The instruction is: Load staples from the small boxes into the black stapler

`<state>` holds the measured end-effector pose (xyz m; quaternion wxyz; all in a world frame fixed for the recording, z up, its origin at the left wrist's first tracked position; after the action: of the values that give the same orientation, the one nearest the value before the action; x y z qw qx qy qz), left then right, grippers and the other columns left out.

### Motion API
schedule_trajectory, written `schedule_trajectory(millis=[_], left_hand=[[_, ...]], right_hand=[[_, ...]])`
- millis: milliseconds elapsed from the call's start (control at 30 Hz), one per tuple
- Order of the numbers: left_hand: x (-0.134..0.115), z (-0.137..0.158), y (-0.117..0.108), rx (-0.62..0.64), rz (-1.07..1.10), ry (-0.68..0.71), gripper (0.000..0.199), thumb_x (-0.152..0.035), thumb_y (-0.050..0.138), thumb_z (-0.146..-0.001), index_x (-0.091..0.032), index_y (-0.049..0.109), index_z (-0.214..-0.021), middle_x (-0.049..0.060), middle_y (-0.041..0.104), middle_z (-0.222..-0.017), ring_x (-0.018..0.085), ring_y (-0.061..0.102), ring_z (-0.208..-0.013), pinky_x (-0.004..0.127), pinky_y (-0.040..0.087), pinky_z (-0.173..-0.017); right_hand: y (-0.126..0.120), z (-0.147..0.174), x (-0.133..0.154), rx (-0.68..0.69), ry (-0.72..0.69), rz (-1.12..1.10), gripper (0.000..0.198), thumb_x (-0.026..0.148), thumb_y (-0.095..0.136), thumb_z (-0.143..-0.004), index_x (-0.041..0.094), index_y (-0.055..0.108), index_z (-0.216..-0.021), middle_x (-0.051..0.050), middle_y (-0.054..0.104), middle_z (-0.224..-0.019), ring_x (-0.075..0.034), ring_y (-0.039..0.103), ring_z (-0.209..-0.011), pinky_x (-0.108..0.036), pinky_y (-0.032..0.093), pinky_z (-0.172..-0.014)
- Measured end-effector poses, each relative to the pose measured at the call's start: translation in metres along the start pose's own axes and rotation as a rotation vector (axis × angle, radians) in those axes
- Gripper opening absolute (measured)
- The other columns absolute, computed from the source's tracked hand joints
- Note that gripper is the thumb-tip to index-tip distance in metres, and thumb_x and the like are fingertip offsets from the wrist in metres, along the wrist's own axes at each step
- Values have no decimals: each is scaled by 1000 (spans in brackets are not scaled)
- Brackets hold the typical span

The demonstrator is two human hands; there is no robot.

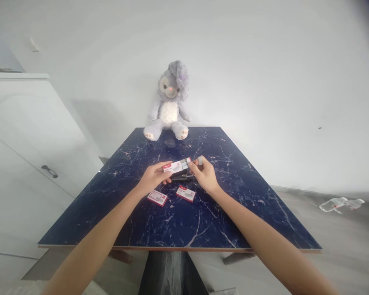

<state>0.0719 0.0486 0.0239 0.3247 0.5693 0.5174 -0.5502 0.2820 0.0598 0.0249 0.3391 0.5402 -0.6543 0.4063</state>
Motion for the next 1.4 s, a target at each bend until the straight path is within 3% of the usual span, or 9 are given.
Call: schedule_trajectory(millis=[133, 300, 667, 800, 900, 1033, 1200, 1300, 1400], left_hand=[[1, 0, 2, -18, 3, -11, 59, -39, 73, -83, -15, 58, -135, 11, 74, -96, 19, 71, -70, 27, 56, -59], [-2, -1, 0, -51, 30, -23, 59, -39, 72, -84, -14, 58, -135, 12, 74, -102, 20, 73, -73, 30, 58, -62], [1, 0, 8, 25, 116, 21, 71, -32, 78, -78, -16, 50, -142, 12, 71, -114, 20, 71, -83, 35, 59, -75], [0, 1, 2, 15, 21, 18, 62, -36, 73, -82, -16, 55, -137, 9, 73, -100, 17, 69, -71, 29, 56, -64], [-5, 5, 6, 104, -174, 13, 52, -40, 71, -83, -17, 63, -129, 6, 72, -86, 12, 60, -55, 24, 46, -52], [-17, 11, 15, 186, -482, 110, 36, -38, 68, -85, -18, 73, -114, -2, 59, -59, 8, 43, -47, 22, 27, -47], [-17, 13, 25, 237, -619, 154, 26, -39, 65, -86, -19, 76, -97, -7, 42, -45, 8, 34, -44, 25, 22, -49], [-12, 15, 36, 305, -563, 125, 26, -43, 65, -85, -19, 73, -91, -5, 49, -49, 9, 39, -45, 25, 24, -49], [-12, 14, 40, 207, -517, 131, 24, -43, 62, -87, -20, 68, -88, -2, 61, -62, 11, 47, -50, 24, 30, -51]], right_hand=[[0, 2, 6, -63, 4, 8, 35, 50, 60, -89, 24, 41, -76, -3, 70, -90, -17, 64, -69, -30, 50, -65], [-6, 5, 27, -141, -131, 154, 30, 43, 56, -92, 23, 42, -74, -6, 70, -100, -18, 64, -85, -30, 51, -76], [13, 17, 45, 62, -256, 209, 21, 33, 58, -90, 23, 47, -74, -6, 72, -109, -20, 68, -89, -33, 49, -83], [5, 10, 27, 22, -89, 98, 30, 46, 47, -96, 22, 53, -80, -4, 71, -91, -18, 65, -79, -30, 50, -74], [-8, -4, -1, -39, 61, -1, 46, 56, 31, -99, 23, 54, -77, -2, 63, -74, -17, 58, -65, -28, 48, -63], [-24, -23, -37, -6, 180, 38, 44, 59, 40, -94, 21, 61, -81, 2, 52, -63, -14, 48, -55, -26, 41, -53], [-35, -31, -49, 72, 165, 265, 44, 58, 51, -89, 19, 69, -81, 2, 53, -60, -15, 51, -59, -26, 41, -58], [-30, -28, -44, 102, 112, 334, 41, 56, 53, -88, 19, 71, -83, 1, 61, -64, -17, 56, -64, -28, 43, -63], [-26, -26, -41, 62, 80, 317, 37, 50, 59, -86, 20, 69, -105, 0, 68, -73, -18, 61, -68, -30, 46, -69]])
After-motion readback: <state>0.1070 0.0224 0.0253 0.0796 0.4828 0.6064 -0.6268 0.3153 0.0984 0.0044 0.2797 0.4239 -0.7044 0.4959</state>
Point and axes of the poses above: each hand's wrist, its own z-axis away from the middle knuckle, its own y-axis out of the palm, x = y × z, the point moved 7 cm from there along -z, towards the middle knuckle
